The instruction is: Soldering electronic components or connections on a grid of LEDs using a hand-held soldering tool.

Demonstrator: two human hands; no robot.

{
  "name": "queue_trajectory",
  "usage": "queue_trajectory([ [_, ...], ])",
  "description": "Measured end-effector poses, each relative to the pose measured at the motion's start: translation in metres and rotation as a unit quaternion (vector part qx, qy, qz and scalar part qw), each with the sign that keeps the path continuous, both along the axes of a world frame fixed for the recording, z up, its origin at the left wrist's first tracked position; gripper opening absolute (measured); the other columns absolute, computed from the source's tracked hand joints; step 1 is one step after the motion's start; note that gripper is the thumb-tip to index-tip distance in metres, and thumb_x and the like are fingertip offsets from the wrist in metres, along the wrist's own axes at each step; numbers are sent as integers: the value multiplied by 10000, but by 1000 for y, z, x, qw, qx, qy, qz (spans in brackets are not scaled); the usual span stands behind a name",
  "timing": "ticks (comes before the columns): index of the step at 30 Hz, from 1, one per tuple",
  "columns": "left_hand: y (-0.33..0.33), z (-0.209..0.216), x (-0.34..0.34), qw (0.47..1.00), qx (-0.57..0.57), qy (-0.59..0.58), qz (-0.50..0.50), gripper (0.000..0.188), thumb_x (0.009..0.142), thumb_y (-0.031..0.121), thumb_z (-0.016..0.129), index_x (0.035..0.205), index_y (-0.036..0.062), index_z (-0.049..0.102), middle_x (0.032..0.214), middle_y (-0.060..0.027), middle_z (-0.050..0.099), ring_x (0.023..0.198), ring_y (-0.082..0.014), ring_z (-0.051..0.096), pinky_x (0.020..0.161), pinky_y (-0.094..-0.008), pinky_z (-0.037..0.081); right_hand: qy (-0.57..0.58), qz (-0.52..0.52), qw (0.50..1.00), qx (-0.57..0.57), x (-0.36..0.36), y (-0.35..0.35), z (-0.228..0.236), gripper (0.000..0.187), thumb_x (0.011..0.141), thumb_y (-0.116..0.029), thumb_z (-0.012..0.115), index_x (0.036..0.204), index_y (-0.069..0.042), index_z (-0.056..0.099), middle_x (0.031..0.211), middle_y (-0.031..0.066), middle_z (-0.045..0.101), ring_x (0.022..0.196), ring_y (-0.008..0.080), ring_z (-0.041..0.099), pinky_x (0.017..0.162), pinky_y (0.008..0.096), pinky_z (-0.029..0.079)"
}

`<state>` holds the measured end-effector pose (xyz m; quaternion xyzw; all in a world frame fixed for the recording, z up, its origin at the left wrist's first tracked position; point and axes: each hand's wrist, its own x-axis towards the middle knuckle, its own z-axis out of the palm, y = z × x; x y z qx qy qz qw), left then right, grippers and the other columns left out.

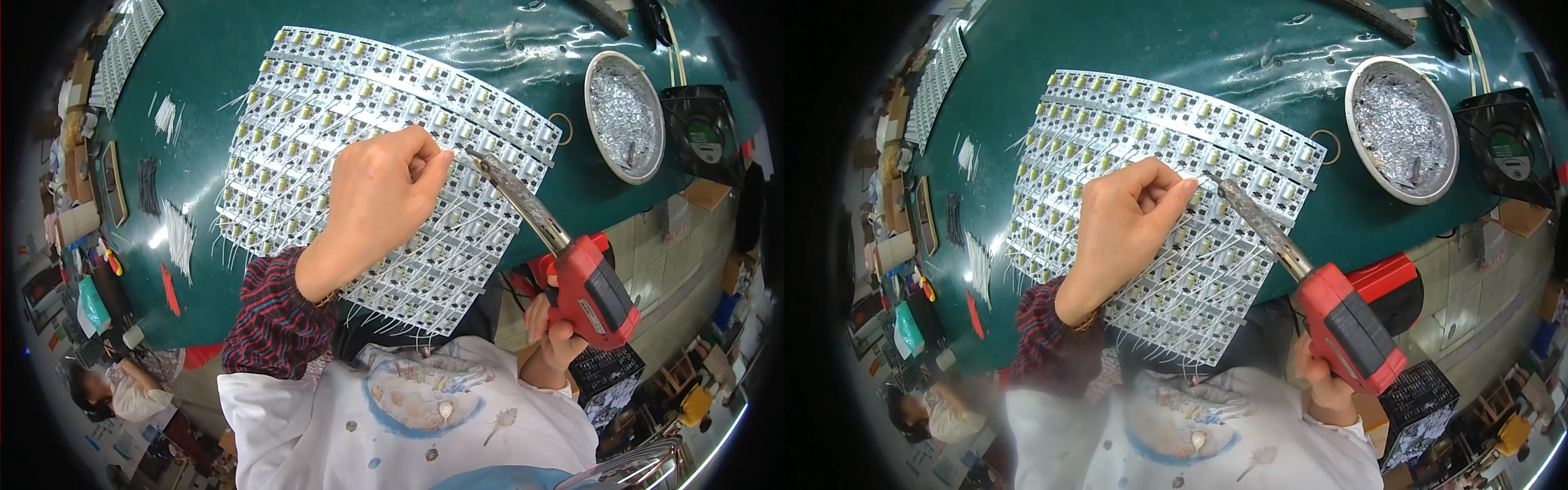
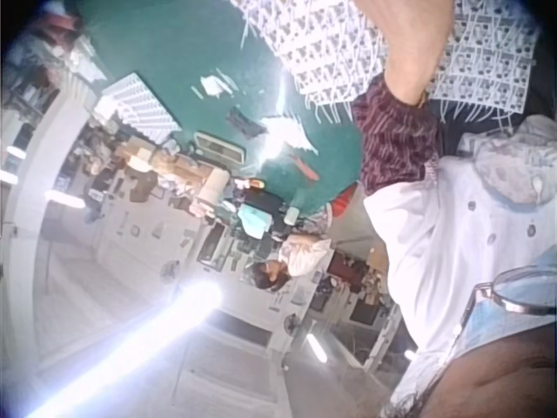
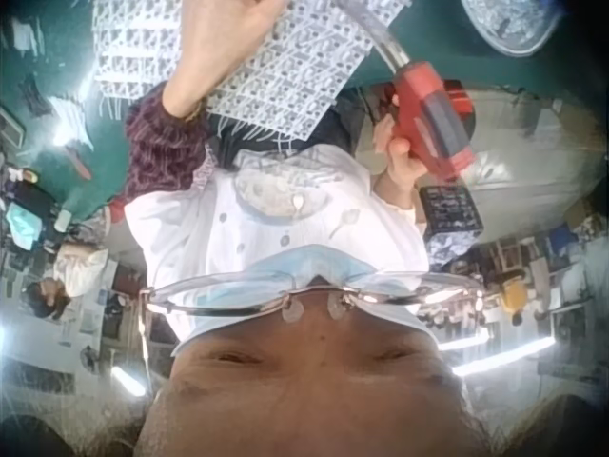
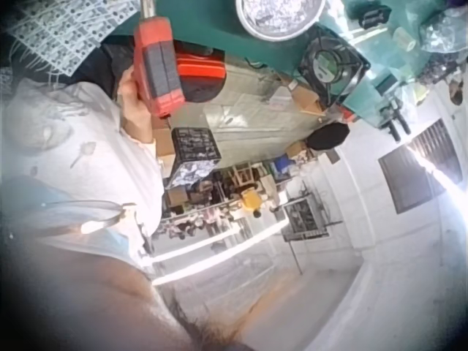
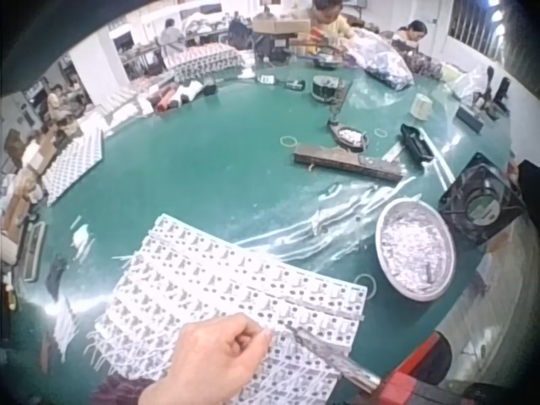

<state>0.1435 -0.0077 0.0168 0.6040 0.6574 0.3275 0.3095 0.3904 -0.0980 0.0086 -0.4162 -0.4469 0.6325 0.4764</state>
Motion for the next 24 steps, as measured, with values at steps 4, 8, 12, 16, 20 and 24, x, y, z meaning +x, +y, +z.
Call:
queue_trajectory([
  [4,0,0,0,1000,5,9,-1,140,792,109,663,740,-17,632,547,-27,576,460,-28,456,428,-197,346,10,-14,1000,-13,0,-3,-4,365,828,-305,652,863,17,483,614,45,472,494,137,455,465,262,348],
  [8,0,1,0,1000,4,11,0,147,791,114,662,730,-15,630,545,-24,577,454,-30,459,425,-196,344,-2,-7,1000,-5,0,-2,-6,371,823,-307,658,856,18,482,613,44,468,493,138,451,462,264,341],
  [12,0,-1,0,1000,12,3,0,149,789,116,661,722,-14,629,541,-24,577,451,-29,465,425,-194,345,6,-19,1000,-4,-3,-3,0,398,824,-333,651,849,23,476,604,43,463,486,135,445,456,262,336],
  [16,0,0,0,1000,12,4,-1,146,787,115,661,723,-13,631,547,-28,585,452,-31,472,426,-198,351,9,-14,1000,17,-4,0,4,461,829,-358,634,946,58,473,577,35,452,473,125,437,446,258,336],
  [20,0,-1,-1,1000,11,11,-6,144,787,113,661,728,-16,634,555,-36,592,450,-44,481,425,-205,359,0,-33,999,27,-5,-3,0,571,839,-357,620,1105,103,412,549,26,445,445,119,433,428,256,350],
  [24,2,13,-10,999,-19,1,-40,123,788,88,652,743,-25,632,558,-47,593,458,-60,497,432,-211,369,-31,-24,997,64,-1,-2,-2,654,861,-390,573,1191,129,352,506,23,428,393,116,411,403,247,358],
])
